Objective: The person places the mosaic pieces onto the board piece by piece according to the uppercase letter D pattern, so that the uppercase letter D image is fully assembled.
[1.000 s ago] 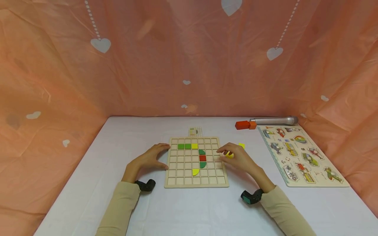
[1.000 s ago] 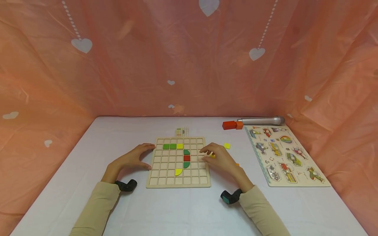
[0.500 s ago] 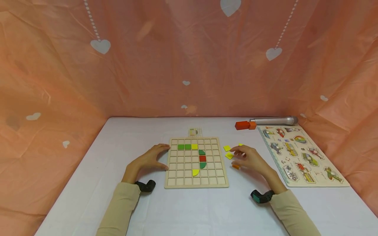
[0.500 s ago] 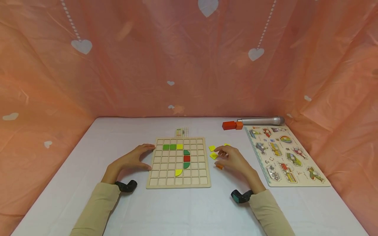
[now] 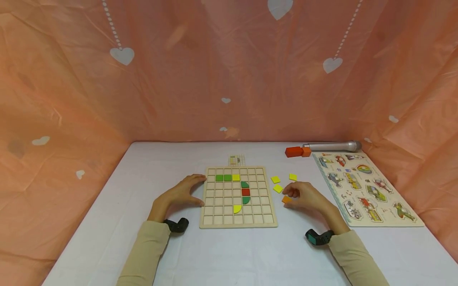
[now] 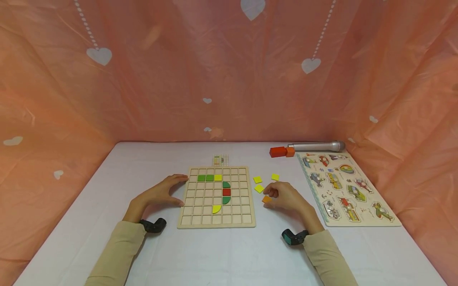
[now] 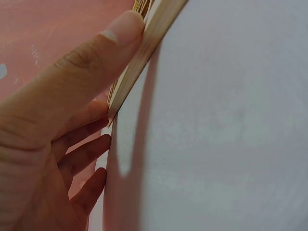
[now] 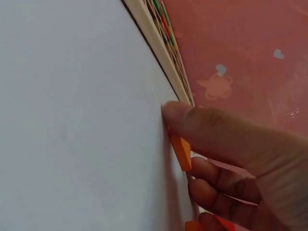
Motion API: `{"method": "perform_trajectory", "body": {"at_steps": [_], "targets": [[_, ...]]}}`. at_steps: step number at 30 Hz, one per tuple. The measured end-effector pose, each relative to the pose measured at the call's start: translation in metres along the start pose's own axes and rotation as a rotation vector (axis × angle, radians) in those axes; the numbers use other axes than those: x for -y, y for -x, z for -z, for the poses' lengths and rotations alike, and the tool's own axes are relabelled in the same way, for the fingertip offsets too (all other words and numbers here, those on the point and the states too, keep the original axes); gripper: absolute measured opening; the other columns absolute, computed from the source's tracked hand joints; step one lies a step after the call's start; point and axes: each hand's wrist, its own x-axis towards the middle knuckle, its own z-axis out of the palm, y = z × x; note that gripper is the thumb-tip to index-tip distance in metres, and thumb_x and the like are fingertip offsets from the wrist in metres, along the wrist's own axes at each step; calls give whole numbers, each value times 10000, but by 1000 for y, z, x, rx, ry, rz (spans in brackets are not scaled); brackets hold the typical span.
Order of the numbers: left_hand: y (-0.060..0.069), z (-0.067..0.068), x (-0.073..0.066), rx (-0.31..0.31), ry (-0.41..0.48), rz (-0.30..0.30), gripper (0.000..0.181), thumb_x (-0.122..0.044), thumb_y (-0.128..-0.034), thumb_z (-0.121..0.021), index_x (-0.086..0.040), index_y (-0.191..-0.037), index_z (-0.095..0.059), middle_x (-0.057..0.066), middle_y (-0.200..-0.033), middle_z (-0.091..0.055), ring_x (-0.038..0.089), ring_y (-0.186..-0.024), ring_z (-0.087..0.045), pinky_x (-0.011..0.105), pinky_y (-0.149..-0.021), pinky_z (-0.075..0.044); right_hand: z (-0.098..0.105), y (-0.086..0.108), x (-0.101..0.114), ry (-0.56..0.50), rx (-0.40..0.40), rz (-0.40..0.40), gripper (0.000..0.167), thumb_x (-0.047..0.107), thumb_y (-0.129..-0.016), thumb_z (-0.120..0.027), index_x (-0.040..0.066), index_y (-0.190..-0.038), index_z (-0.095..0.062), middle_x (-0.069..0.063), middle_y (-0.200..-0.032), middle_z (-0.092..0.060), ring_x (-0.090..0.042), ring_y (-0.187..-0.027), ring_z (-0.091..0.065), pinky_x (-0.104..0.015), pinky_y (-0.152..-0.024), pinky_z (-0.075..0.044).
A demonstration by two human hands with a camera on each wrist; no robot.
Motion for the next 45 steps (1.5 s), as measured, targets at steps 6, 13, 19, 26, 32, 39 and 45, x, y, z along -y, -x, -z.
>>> {"method": "perform_trajectory", "body": {"at_steps": [6, 13, 19, 26, 32, 39, 45], "targets": [[0, 1, -1, -1, -5, -4, 872, -353, -686, -817, -29, -1387, -411, 144, -1430, -374, 341, -1336, -296, 501, -1097, -255, 2, 0, -1, 1, 14, 9, 258, 153, -698, -814, 68, -906, -687, 48, -782, -617, -108, -716, -535, -219, -640, -482], [-1, 0, 1, 1, -5, -4, 862, -327, -690, -818, -24, -1387, -410, 149, -1432, -371, 338, -1336, -296, 493, -1100, -255, -1, -2, 5, 8, -12, -15, 218, 92, -710, -780, 69, -904, -684, 26, -849, -639, -117, -759, -544, -230, -685, -496], [0, 1, 1, -2, 2, -4, 880, -367, -686, -815, -29, -1389, -408, 144, -1432, -371, 343, -1336, -292, 501, -1099, -250, -11, -9, 23, -45, -80, 36, 252, 54, -704, -763, 49, -940, -678, 9, -879, -631, -135, -780, -541, -235, -691, -497], [1, 0, 0, -40, -3, -68, 885, -434, -691, -794, 6, -1363, -422, 177, -1395, -394, 370, -1298, -324, 514, -1073, -281, -31, -25, 53, -84, -131, 178, 264, 74, -715, -782, 36, -957, -683, -9, -891, -630, -156, -800, -559, -268, -694, -519], [0, 0, 1, -19, 1, -38, 868, -346, -688, -814, 7, -1372, -412, 180, -1411, -384, 367, -1316, -310, 519, -1090, -255, -50, -35, 78, -154, -119, 252, 250, 52, -747, -746, 25, -986, -680, -43, -933, -643, -178, -814, -581, -286, -696, -537], [-2, 0, 2, -12, -25, -28, 859, -326, -690, -818, -8, -1377, -413, 165, -1413, -388, 356, -1319, -315, 503, -1093, -262, -71, -44, 100, -169, -100, 302, 258, 53, -758, -746, 45, -1007, -677, -17, -952, -655, -155, -846, -609, -301, -733, -544], [-1, 1, 1, -10, -14, -28, 855, -329, -690, -817, -10, -1376, -417, 167, -1416, -384, 361, -1320, -313, 511, -1089, -264, -87, -47, 112, -190, -49, 301, 216, 121, -774, -761, 116, -973, -676, 49, -958, -646, -135, -823, -567, -280, -713, -515]]}}
